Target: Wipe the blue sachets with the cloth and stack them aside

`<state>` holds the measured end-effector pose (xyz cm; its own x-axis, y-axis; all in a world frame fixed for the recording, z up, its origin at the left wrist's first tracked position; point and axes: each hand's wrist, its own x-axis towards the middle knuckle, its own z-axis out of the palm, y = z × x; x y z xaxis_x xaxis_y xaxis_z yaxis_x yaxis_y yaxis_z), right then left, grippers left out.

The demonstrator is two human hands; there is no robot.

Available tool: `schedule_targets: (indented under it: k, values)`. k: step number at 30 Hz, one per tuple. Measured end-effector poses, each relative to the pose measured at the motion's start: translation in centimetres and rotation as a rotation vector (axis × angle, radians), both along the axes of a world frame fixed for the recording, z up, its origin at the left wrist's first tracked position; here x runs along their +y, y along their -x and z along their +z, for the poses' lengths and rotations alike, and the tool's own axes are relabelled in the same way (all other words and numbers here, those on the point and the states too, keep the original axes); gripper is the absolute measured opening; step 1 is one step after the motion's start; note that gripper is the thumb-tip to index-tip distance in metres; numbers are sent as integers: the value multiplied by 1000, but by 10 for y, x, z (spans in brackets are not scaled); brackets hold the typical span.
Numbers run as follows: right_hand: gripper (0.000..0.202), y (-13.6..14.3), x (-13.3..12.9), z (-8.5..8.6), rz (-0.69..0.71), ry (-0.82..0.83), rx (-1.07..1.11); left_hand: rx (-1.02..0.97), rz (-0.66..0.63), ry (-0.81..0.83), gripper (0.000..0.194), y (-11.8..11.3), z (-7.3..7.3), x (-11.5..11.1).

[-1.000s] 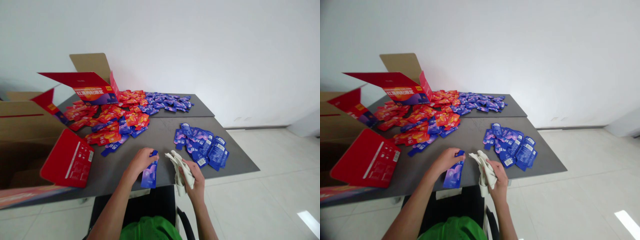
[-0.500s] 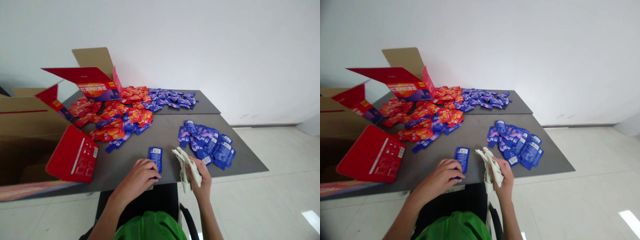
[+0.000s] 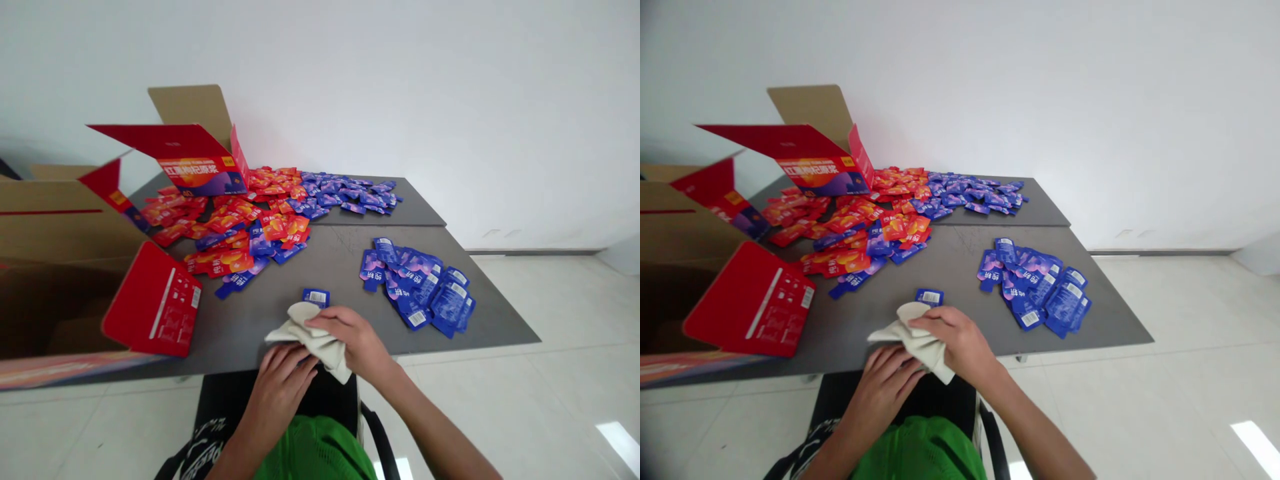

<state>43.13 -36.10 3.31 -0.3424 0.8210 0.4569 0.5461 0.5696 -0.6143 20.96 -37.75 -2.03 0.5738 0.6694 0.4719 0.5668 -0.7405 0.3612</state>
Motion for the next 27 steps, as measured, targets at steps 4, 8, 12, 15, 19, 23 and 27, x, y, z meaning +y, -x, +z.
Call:
schedule_targets:
  k: [4, 8, 12, 15, 19, 23, 27]
  values:
    - [49, -1, 39, -14, 100, -7, -244, -34, -7, -18, 27, 1, -3, 3]
    - [47, -24, 90, -15, -81, -43, -303, -58, -22, -5, 28, 1, -8, 4]
    - [44, -24, 86, 0, -118, -122, -230, -87, -22, 0, 27, 1, -9, 3]
    - [43, -6, 50, 2, 32, -127, -241, -94, -11, 12, 27, 1, -8, 3]
    - [36, 3, 36, -12, 174, -67, -299, -99, 2, 27, 25, 1, -5, 3]
    - [42, -21, 80, -16, -8, -70, -305, -116, -21, 4, 26, 1, -6, 5]
    - [44, -33, 89, -1, -122, -133, -268, -130, -20, 6, 26, 1, -7, 5]
